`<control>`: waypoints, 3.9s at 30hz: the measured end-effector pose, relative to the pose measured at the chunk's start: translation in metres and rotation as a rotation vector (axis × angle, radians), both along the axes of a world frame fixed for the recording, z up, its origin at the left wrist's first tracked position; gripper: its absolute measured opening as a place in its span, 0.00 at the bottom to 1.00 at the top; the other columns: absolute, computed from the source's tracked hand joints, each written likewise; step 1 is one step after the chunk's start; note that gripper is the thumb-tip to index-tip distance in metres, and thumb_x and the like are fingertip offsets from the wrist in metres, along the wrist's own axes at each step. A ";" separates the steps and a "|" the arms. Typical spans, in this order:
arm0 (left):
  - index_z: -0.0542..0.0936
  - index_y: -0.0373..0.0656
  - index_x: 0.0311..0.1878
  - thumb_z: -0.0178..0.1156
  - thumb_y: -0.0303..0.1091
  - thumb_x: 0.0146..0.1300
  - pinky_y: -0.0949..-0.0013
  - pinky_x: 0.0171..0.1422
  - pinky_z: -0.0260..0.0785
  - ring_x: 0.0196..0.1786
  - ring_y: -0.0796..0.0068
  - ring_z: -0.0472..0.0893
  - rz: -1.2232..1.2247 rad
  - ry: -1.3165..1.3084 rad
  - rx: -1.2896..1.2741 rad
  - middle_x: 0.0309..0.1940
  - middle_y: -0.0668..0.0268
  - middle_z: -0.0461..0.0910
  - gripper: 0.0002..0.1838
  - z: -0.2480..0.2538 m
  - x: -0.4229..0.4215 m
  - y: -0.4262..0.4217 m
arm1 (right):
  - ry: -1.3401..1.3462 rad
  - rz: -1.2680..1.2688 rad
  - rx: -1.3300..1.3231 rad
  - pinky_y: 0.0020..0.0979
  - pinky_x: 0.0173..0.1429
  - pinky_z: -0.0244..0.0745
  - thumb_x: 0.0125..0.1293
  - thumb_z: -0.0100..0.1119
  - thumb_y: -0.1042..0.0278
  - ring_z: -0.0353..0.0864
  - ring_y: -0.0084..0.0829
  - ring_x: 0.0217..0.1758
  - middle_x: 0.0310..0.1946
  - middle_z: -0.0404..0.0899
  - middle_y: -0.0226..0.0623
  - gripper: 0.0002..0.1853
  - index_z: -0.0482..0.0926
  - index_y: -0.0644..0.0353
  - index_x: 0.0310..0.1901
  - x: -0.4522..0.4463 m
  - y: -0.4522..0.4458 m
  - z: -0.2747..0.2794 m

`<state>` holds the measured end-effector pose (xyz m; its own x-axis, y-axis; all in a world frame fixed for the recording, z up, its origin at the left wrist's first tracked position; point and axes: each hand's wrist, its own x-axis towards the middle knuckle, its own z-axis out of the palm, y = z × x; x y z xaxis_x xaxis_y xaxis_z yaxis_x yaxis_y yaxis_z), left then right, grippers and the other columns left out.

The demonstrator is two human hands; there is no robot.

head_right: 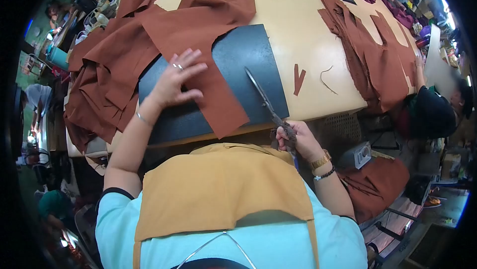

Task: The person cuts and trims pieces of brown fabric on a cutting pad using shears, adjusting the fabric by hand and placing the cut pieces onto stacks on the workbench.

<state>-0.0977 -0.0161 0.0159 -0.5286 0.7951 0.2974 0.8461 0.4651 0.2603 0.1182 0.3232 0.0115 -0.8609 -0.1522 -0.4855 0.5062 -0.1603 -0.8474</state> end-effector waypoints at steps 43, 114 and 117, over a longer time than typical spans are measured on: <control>0.57 0.53 0.74 0.60 0.77 0.43 0.30 0.73 0.34 0.78 0.52 0.45 0.416 -0.116 -0.312 0.76 0.58 0.49 0.58 -0.009 0.057 0.026 | -0.033 0.154 -0.078 0.21 0.29 0.70 0.66 0.60 0.56 0.76 0.20 0.22 0.19 0.75 0.28 0.15 0.76 0.59 0.29 -0.021 -0.034 -0.017; 0.55 0.52 0.75 0.64 0.77 0.37 0.33 0.74 0.36 0.78 0.50 0.42 0.205 -0.122 -0.283 0.77 0.54 0.44 0.64 -0.015 -0.022 0.010 | -0.016 0.116 -0.107 0.24 0.32 0.74 0.67 0.61 0.55 0.75 0.21 0.24 0.23 0.75 0.30 0.15 0.76 0.59 0.32 -0.022 -0.043 -0.014; 0.54 0.52 0.75 0.63 0.78 0.37 0.32 0.74 0.37 0.78 0.50 0.42 0.213 -0.112 -0.283 0.77 0.54 0.44 0.64 -0.015 -0.017 0.012 | -0.041 0.126 -0.125 0.24 0.32 0.74 0.67 0.60 0.56 0.75 0.21 0.24 0.23 0.75 0.30 0.15 0.76 0.60 0.32 -0.025 -0.044 -0.010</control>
